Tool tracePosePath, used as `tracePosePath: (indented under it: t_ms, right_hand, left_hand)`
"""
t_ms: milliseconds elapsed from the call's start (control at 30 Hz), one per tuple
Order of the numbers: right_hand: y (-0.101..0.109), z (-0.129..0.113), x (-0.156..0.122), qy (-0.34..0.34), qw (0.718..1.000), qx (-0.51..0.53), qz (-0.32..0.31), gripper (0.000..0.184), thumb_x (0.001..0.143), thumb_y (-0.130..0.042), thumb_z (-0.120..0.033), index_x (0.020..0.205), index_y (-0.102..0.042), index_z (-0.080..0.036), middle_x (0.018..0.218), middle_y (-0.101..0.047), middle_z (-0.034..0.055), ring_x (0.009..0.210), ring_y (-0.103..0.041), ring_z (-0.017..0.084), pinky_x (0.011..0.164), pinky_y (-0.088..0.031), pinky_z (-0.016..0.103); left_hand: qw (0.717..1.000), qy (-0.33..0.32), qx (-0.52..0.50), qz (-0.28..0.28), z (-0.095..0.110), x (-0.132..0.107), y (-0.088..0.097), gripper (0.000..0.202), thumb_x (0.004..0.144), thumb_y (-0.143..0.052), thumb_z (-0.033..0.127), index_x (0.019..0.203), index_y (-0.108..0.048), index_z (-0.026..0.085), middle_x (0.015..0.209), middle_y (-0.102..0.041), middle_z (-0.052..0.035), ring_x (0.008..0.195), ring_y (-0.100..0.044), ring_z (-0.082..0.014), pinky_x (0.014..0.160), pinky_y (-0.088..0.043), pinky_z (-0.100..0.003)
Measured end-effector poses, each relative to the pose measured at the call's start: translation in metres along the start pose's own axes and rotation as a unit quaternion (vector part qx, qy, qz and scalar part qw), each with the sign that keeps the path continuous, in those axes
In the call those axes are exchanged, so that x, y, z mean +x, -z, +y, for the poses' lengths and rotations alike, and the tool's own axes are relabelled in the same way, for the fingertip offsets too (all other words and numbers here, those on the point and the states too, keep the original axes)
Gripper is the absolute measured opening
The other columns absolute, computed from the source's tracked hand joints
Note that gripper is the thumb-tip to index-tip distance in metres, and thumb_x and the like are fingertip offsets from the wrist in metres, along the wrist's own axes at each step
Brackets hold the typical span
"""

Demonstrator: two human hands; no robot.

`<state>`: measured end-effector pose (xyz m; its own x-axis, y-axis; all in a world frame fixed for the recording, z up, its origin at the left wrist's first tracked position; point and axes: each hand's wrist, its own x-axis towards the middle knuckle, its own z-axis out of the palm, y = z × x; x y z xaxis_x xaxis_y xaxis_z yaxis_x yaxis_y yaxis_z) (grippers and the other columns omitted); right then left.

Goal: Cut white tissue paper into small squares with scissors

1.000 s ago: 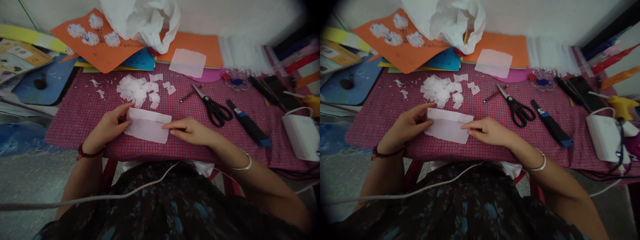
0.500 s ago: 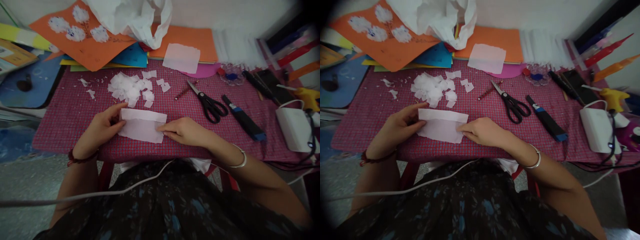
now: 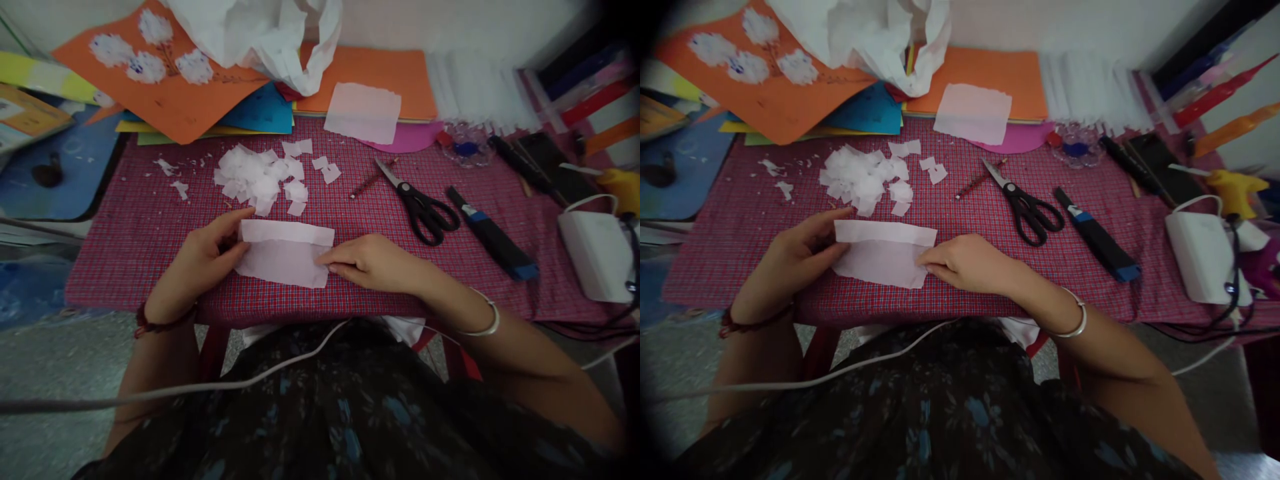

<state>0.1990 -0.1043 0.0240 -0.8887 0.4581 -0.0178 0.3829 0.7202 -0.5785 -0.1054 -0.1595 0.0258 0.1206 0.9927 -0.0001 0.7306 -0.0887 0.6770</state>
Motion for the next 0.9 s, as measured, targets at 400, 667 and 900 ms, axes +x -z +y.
tracePosePath:
  t_ms: [400, 667, 900]
  right_hand:
    - [-0.001, -0.007, 0.008, -0.004, 0.968, 0.04, 0.246, 0.025, 0.096, -0.052, -0.025, 0.116, -0.066, -0.02, 0.102, -0.072, 0.0079, 0.09, -0.067, 0.02, 0.081, -0.053, 0.036]
    - [-0.023, -0.035, 0.085, -0.018, 0.979, -0.098, 0.178, 0.064, 0.081, -0.064, -0.029, 0.139, -0.045, -0.009, 0.142, -0.051, 0.0219, 0.128, -0.049, 0.035, 0.107, -0.038, 0.051]
    - [-0.022, -0.026, 0.108, -0.058, 0.98, -0.051, 0.185, 0.032, 0.085, -0.041, -0.014, 0.113, -0.056, -0.013, 0.102, -0.068, 0.0134, 0.093, -0.061, 0.026, 0.084, -0.046, 0.039]
  left_hand:
    - [0.987, 0.018, -0.156, 0.017, 0.008, -0.002, -0.002, 0.049, 0.085, -0.065, 0.024, 0.134, -0.061, 0.021, 0.076, -0.065, -0.0001, 0.064, -0.053, -0.0121, 0.057, -0.042, -0.023]
    - [0.963, -0.002, -0.27, -0.011, 0.005, 0.0, -0.003, 0.043, 0.087, -0.065, 0.028, 0.129, -0.06, 0.022, 0.072, -0.062, 0.0014, 0.058, -0.051, -0.0104, 0.051, -0.037, -0.021]
    - [0.954, -0.025, -0.296, -0.024, -0.007, 0.005, -0.012, 0.051, 0.075, -0.075, 0.026, 0.121, -0.053, 0.021, 0.085, -0.067, -0.0007, 0.073, -0.062, -0.0156, 0.064, -0.049, -0.027]
